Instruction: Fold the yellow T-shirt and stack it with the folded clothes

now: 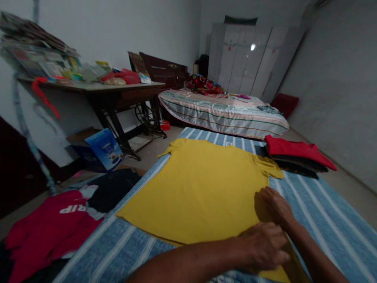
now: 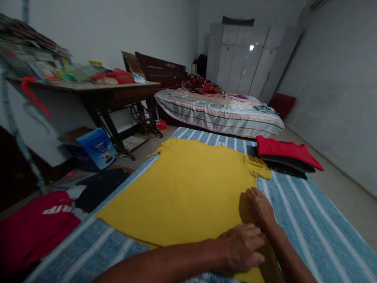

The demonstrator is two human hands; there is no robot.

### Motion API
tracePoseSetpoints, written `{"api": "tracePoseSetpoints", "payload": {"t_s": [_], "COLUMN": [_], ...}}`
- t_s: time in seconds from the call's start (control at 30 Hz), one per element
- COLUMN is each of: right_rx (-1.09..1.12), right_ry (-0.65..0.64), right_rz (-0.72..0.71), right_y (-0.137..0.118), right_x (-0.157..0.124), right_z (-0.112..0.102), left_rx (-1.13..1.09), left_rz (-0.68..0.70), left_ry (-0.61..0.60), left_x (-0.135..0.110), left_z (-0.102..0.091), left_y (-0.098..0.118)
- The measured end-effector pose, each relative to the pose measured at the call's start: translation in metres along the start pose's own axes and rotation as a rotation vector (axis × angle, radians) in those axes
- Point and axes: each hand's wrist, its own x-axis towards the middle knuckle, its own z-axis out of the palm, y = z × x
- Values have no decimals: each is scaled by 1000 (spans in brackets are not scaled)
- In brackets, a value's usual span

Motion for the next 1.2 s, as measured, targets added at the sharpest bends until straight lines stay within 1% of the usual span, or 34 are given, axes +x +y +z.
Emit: {"api": "tracePoseSetpoints", "payload": {"t_s": [0.03,0.07,0.17,0.23,0.3,0.33,0.4,0.47,0.6,0.73,0.9,1.0,1.1,1.17,1.2], "right_rx": [1,3,2,-21,-52,-68,-96,-112,-68,13,35,17,-15,-30,-27], "right_ry": [-2,-10,-41,-64,-75,-72,-58,-47,-45,-48,-70,-52,9,49,60], "right_rz": [-3,-11,-34,-31,-9,9,38,53,52,90,139,217,335,392,397], "right_y": [-7,-15,-41,-53,-56,-54,-45,-35,-26,-26,-20,-10,-1,-2,-6], "right_x": [0,0,0,-4,-13,-19,-32,-41,-45,-43,-53,-61,-71,-80,-86], "right_z": [1,4,15,23,29,32,35,35,27,17,4,-7,-18,-22,-23], "left_rx": [22,53,192,274,281,275,262,261,257,203,129,86,62,63,67], "left_rz": [-30,-100,-467,-694,-788,-812,-820,-803,-769,-695,-536,-463,-435,-433,-431], "left_ry": [39,76,144,108,86,69,49,53,63,11,-39,-72,-102,-125,-136], "left_x": [-13,-26,-67,-91,-108,-115,-122,-125,-125,-131,-142,-147,-150,-150,-150], "left_z": [-13,-25,-57,-68,-68,-66,-61,-56,-54,-50,-41,-39,-41,-43,-43], "left_y": [-12,-25,-67,-88,-100,-102,-103,-100,-91,-72,-39,-26,-19,-15,-14]}}
